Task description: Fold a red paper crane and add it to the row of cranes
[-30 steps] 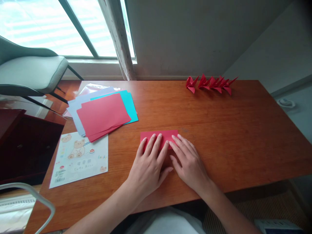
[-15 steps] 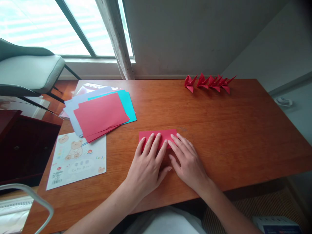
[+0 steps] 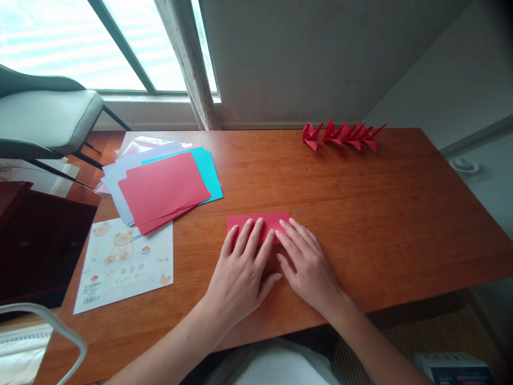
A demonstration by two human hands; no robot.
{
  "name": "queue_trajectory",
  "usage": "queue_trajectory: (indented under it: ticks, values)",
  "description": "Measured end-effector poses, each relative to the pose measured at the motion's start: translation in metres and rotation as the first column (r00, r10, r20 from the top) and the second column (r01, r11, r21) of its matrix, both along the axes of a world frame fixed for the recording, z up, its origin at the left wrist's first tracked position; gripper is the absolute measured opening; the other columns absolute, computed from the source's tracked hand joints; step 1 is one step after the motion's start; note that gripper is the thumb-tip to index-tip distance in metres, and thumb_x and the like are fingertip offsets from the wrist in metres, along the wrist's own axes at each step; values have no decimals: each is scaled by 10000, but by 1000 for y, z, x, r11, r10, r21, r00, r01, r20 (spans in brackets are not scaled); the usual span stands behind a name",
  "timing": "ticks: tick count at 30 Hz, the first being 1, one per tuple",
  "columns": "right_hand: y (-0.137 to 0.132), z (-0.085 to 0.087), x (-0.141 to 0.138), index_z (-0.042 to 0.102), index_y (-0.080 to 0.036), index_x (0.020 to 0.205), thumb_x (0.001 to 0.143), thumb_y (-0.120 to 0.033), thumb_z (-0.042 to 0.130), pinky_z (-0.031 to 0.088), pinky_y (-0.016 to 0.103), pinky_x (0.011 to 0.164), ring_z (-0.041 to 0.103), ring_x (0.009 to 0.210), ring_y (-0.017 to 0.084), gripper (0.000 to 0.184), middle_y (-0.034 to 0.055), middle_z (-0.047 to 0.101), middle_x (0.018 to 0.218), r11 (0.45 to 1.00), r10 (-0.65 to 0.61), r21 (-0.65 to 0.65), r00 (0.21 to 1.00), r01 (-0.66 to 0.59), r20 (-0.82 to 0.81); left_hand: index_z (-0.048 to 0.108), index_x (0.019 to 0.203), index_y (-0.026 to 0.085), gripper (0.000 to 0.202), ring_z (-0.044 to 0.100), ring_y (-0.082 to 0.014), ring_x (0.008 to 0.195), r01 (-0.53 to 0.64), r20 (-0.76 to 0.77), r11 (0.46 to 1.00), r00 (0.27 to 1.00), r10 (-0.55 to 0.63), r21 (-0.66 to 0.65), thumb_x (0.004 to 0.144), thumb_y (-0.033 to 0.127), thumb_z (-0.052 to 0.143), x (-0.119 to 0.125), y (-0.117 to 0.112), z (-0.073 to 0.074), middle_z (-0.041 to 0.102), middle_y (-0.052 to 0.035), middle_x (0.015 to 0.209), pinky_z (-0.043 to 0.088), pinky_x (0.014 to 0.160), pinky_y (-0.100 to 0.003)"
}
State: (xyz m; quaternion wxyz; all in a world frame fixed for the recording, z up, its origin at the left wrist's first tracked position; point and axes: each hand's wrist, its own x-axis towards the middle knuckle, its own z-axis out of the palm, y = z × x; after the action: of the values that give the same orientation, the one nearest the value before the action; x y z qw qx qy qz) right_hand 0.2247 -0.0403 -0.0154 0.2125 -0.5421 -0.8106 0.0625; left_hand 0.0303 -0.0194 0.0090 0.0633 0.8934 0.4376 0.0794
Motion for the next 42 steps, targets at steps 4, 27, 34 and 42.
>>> queue_trajectory:
  ticks: [4,27,34,42]
  values:
    - [0,0,0,502,-135,1451,965,-177,521,425,531,1156,408,1458,302,488,140,526,1512,1000,2,-4,1000,-2,-1,426,1526,165,700,309,-365,1506,1,-2,1000,1000,-1,-4,956,565,494,1,0,0,340,-159,1636,249,1211,-537]
    - [-1,-2,1,510,-123,1426,962,-168,532,433,528,1142,431,1436,310,467,152,547,1487,999,9,30,1000,-9,11,395,1544,160,723,280,-372,1518,3,-14,999,1000,-3,-34,962,583,463,0,-2,0,296,-165,1652,226,1215,-547]
    - [-1,-4,2,509,-126,1423,958,-171,540,439,535,1137,422,1442,311,468,158,542,1489,999,16,30,1000,-17,8,403,1539,156,712,278,-377,1517,5,-22,999,1000,-6,-41,966,573,463,1,-1,2,297,-176,1649,227,1210,-551]
    - [-2,0,0,554,-129,1395,956,-167,541,432,535,1141,447,1425,311,440,154,581,1453,998,24,49,999,-25,24,418,1531,158,704,293,-378,1511,7,-39,999,999,-9,-52,962,569,471,1,0,3,308,-177,1645,235,1206,-546]
